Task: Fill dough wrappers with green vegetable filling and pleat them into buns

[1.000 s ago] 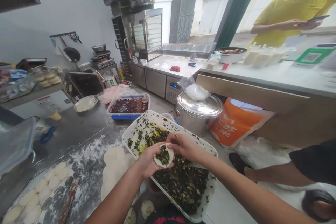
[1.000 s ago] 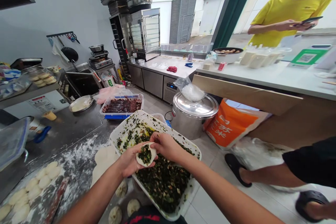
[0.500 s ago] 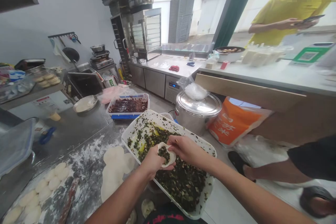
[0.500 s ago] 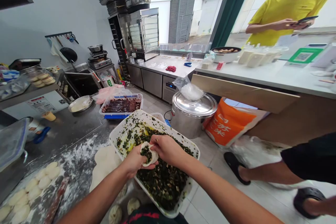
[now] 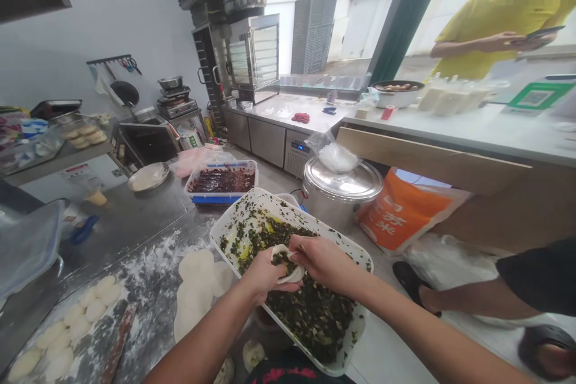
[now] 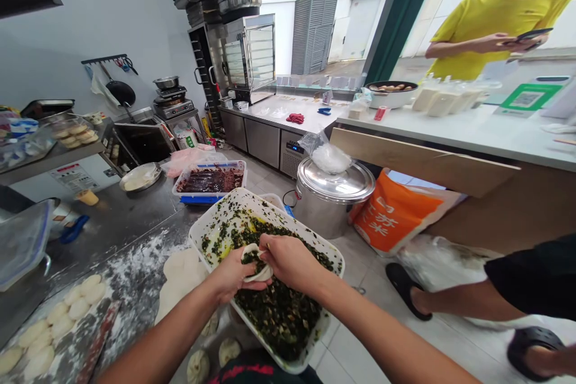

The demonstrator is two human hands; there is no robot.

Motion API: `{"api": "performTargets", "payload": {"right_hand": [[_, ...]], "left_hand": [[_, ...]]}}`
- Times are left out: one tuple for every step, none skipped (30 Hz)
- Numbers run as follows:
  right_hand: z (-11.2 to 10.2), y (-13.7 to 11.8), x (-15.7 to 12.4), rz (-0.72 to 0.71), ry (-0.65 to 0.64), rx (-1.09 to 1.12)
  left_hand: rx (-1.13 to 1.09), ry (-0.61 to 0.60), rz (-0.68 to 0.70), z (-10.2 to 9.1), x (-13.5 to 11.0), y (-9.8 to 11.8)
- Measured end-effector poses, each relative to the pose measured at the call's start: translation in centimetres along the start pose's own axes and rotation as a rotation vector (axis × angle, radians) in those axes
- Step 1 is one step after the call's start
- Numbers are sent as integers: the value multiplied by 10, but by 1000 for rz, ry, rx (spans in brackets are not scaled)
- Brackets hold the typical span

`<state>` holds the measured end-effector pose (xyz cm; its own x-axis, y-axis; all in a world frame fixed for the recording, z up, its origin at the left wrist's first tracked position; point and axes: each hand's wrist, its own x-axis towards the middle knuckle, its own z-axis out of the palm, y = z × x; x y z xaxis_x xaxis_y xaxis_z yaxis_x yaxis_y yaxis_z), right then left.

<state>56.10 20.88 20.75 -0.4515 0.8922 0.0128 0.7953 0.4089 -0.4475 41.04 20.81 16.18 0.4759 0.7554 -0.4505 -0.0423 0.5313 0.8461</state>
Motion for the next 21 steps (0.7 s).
{"api": "performTargets", "payload": {"right_hand": [[-1, -1, -1, -25, -3, 2], [-2, -2, -1, -39, -7, 7], [-2, -2, -2, -38, -13, 16], [-2, -2, -2, -29, -21, 29], [-2, -1, -1, -18, -32, 48], [-1, 0, 0, -10, -48, 68], [0, 1, 0, -8, -68, 86], [1, 3, 1, -11, -84, 100], [3, 4, 2, -11, -93, 107], [5, 6, 3, -3, -92, 106], [6, 7, 4, 11, -78, 103], [7, 8, 4, 27, -51, 103], [8, 10, 5, 44, -18, 109], [9, 11, 5, 56, 16, 122], [9, 12, 4, 61, 47, 142], [9, 12, 4, 62, 75, 169], [9, 13, 4, 61, 98, 198], [9, 13, 4, 63, 117, 227], [8, 13, 4, 64, 129, 256], [8, 13, 4, 68, 138, 286], [8, 14, 4, 74, 139, 313]], "left_hand": [[35, 15, 8, 1, 1, -2], [65, 27, 19, 2, 2, -3], [93, 32, 30, 2, 3, -4], [120, 34, 36, 3, 4, -5], [146, 31, 38, 3, 4, -6], [172, 22, 35, 4, 5, -7], [195, 13, 28, 4, 5, -8], [213, 4, 18, 3, 6, -8], [222, 1, 9, 3, 6, -8], [219, 7, 4, 2, 6, -8], [201, 17, -1, 0, 6, -7], [169, 30, -1, -1, 6, -5], [121, 39, 4, -3, 5, -3], [59, 37, 11, -4, 3, 0], [-11, 22, 20, -6, 1, 3], [-85, -6, 32, -7, -1, 6], [-156, -39, 45, -8, -3, 8], [-219, -70, 57, -9, -5, 10], [-274, -97, 65, -9, -7, 12], [-319, -114, 71, -9, -8, 13], [-352, -118, 72, -9, -9, 13]]}}
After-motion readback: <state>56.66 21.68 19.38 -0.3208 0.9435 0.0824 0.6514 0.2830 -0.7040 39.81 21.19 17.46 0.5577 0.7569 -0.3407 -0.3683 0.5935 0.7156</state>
